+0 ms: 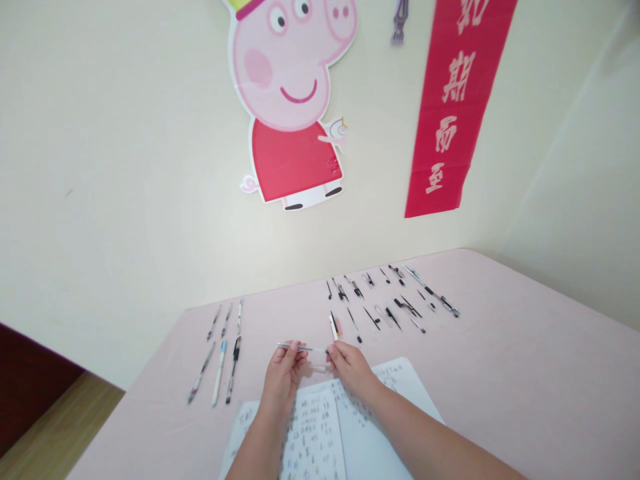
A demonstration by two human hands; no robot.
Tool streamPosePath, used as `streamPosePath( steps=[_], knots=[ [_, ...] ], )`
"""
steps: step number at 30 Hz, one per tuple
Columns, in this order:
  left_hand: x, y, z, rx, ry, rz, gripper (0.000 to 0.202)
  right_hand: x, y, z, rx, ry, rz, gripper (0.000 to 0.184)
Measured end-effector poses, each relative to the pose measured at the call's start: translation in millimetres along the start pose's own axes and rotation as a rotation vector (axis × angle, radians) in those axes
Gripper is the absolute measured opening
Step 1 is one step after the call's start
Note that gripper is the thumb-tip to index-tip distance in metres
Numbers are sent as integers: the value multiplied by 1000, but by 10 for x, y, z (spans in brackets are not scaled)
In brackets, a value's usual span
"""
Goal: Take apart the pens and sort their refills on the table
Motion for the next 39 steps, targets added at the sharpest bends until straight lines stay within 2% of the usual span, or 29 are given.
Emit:
streamPosePath(
  steps=[7, 12, 17, 24, 31, 35, 39],
  knots=[
    [-35, 11, -32, -53, -26, 14, 2, -23, 25, -27, -74, 62, -19, 10],
    [-44, 14, -54, -78, -55, 32, 3, 9, 15, -50, -91, 141, 15, 7],
    [-31, 40, -105, -99, -79, 62, 2, -7, -2, 1, -21, 324, 89, 8],
    [-38, 42, -99, -77, -57, 63, 7, 24, 17, -71, -113, 142, -5, 22],
    [-44, -5, -14, -50, -39, 32, 10, 30, 27, -40, -88, 77, -14, 14],
    [-107, 27, -96, -103, -42, 74, 7, 31, 27, -45, -91, 73, 0, 12],
    [-222, 67, -262, -219, -83, 127, 2, 42, 22, -83, -122, 93, 2, 13]
  ],
)
Point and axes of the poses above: each hand's wrist, its own y-axis towards the middle knuckle, its own z-axis out of the palm, x = y × z, the point moved 6 cm from there along y, towards the middle knuckle, and after that the axes turned 2 degrees about x, right-handed, at the moved point
